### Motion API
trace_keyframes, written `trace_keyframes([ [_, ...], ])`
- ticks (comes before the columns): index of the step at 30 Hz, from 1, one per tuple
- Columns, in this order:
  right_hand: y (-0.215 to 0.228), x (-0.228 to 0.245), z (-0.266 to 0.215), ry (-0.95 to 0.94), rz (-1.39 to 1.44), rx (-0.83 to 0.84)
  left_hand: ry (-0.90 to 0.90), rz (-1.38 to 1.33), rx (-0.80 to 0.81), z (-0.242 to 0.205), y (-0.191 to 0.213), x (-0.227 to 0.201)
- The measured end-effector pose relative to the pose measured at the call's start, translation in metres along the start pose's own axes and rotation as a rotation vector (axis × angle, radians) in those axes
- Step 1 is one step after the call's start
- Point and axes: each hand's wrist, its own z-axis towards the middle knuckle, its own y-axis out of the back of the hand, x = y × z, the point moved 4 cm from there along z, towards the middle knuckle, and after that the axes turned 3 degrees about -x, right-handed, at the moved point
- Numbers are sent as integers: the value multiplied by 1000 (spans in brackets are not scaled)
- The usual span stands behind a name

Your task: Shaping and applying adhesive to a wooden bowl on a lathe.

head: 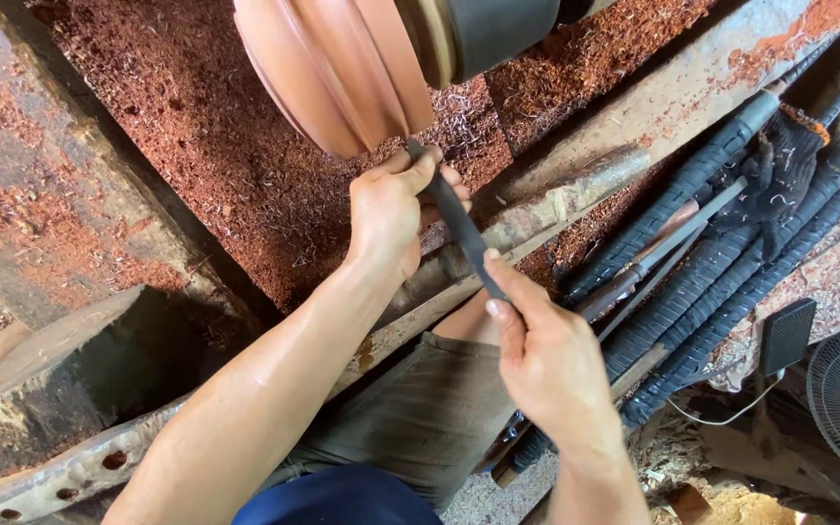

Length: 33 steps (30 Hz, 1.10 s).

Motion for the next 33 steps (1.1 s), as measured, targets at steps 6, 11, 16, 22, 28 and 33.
trace_keyframes([
  [6, 32, -3, 32, -330, -155, 307, 2, -34, 31, 2, -2, 0],
  [11, 51, -4, 49, 24, -96, 253, -13, -5, 32, 4, -2, 1],
  [16, 60, -8, 59, 118, -130, 279, -4, -57, 77, 7, -1, 3],
  [22, 80, 8, 49, -383, -314, 432, 17, 113, 92, -2, 4, 0],
  [28, 57, -138, -76, -95, 583, -87, -1039, 1187, 128, -104, -4, -90],
  [33, -25, -223, -124, -366, 761, -204, -1474, 1646, 192, -32, -28, -163],
])
